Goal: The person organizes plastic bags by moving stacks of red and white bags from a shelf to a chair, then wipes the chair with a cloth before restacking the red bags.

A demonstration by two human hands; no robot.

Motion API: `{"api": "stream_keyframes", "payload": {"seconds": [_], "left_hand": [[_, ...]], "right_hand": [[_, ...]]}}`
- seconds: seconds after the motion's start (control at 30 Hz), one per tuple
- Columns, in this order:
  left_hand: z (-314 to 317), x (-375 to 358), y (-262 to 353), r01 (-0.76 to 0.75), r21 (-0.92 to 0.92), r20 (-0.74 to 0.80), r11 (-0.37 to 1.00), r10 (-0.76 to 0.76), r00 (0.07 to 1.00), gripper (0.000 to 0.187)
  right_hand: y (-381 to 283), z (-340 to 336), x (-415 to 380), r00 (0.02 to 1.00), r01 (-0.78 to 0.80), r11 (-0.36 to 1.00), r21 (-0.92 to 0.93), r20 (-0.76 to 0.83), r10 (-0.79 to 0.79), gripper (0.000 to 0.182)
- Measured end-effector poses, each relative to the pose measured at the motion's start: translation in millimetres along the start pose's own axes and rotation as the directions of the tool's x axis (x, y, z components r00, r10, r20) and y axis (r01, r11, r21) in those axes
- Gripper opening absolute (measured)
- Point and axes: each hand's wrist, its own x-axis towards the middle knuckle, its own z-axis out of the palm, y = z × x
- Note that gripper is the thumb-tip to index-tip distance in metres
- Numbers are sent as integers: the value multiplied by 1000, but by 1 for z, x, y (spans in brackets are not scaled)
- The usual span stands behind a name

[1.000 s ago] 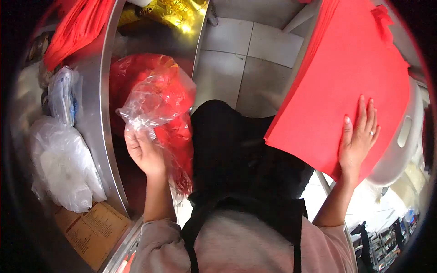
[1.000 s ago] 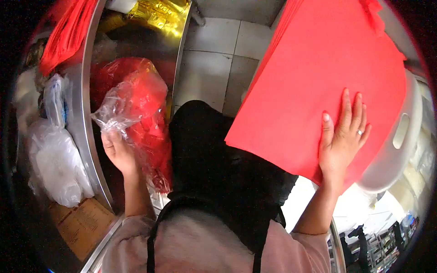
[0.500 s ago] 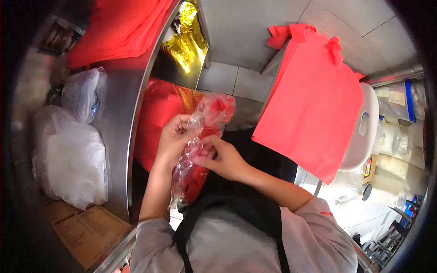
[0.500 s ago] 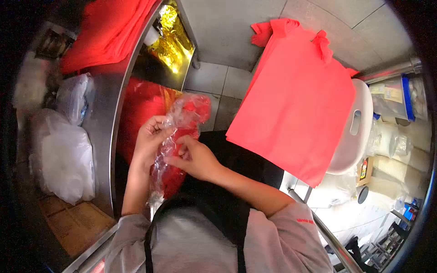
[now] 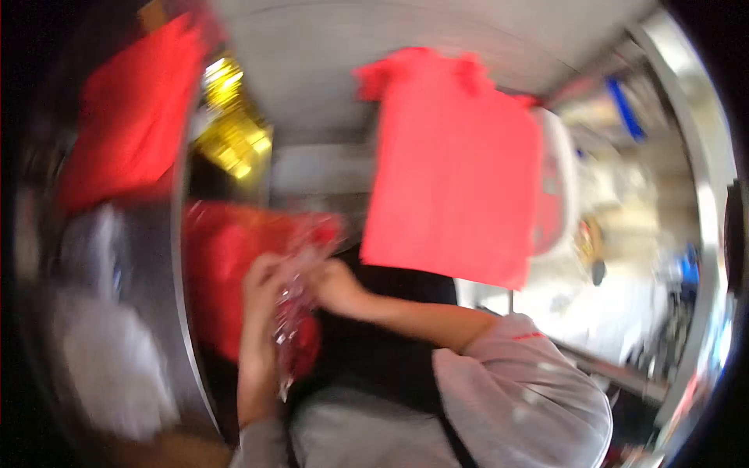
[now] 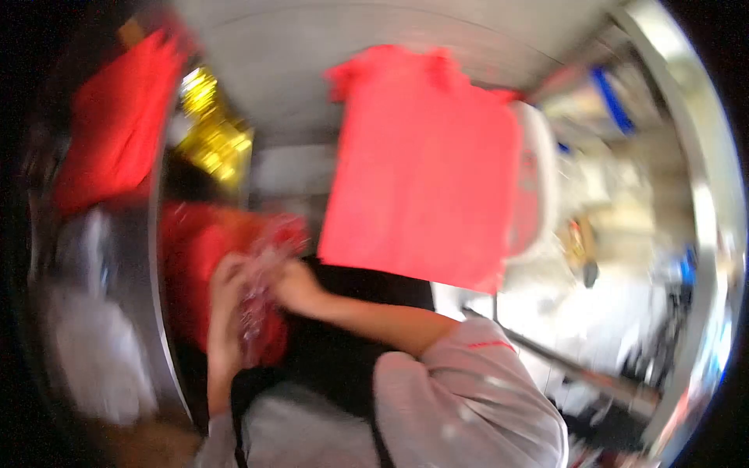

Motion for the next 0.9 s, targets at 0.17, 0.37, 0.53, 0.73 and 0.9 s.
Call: {"api": "stream_keyframes", "payload": {"seconds": [0.17, 0.37, 0.53, 0.73, 0.9], "left_hand": [[-23, 23, -12, -372, 373, -14, 850, 406, 914, 13], [-51, 20, 31, -432, 240, -318, 870, 490, 812, 7], [-23, 23, 27, -346, 373, -198, 861, 438, 877, 7], [-9, 2, 31, -219, 307, -236, 926, 297, 925, 17], [-26, 13, 34, -308, 346, -321, 887, 420, 849, 18]], "right_hand": [[-1, -26, -17, 990, 105, 733, -673, 2, -139, 29], [14, -66, -53, 992, 59, 676, -735, -35, -125, 27], [0, -48, -47, 717, 608, 320, -727, 329, -615, 21], [-45, -27, -15, 600, 494, -15, -869, 353, -718, 29], [-54, -27, -7, 681, 571, -115, -813, 548, -485, 6]]}}
